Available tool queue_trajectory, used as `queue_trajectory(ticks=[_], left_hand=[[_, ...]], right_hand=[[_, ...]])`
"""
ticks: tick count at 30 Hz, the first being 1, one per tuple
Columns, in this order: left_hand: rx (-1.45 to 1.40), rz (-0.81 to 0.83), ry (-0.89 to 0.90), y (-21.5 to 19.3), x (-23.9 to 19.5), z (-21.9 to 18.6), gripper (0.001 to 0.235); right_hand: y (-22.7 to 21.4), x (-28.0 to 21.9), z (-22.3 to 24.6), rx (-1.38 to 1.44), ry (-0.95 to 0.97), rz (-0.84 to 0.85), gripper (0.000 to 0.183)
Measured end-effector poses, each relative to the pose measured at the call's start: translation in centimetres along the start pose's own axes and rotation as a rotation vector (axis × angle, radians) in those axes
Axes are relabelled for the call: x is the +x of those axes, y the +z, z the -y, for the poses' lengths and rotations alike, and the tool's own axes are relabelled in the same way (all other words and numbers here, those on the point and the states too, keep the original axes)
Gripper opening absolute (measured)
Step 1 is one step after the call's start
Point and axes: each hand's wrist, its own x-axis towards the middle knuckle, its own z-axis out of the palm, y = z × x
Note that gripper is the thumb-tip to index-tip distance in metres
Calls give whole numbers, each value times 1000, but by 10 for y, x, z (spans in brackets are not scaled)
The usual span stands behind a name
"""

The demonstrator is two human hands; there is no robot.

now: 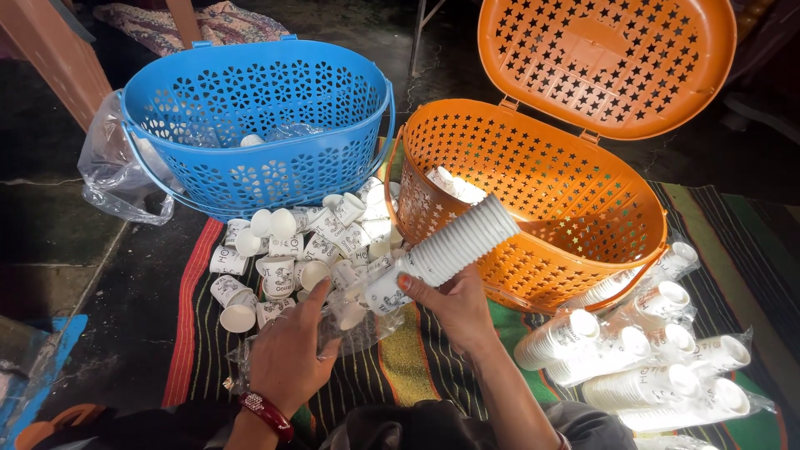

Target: Sorting and stacking small disposable paper cups into piles and baskets.

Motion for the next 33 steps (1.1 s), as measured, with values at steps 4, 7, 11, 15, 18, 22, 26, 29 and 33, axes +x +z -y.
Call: queue_trajectory(ticks=[4,7,11,15,18,22,26,29,33], left_hand=[[18,69,-27,0,-1,-2,94],[-71,7,14,3,-2,-5,95],[-240,-148,55,-2,-5,-15,93],[-305,-129,2,-5,-5,-19,89],[-322,-114,-101,-12,-5,-23,86],[-316,-147,-79,-9,-4,-20,87],[-246,-141,14,-5,-6,-22,83],[-251,-169,71,-2,-8,-22,85],[-327,-292,109,0,-8,-23,78]], right_hand=[[8,-6,1,-22,23,57,40],[13,-10,-3,-43,4,131,37],[26,-15,3,-45,16,164,43],[26,-15,1,-104,21,91,42],[25,-14,3,-206,42,24,41],[25,-14,1,-176,51,50,40],[33,-19,1,-117,-8,177,47],[36,-23,-8,-130,4,203,51],[46,-31,-14,-107,69,197,55]])
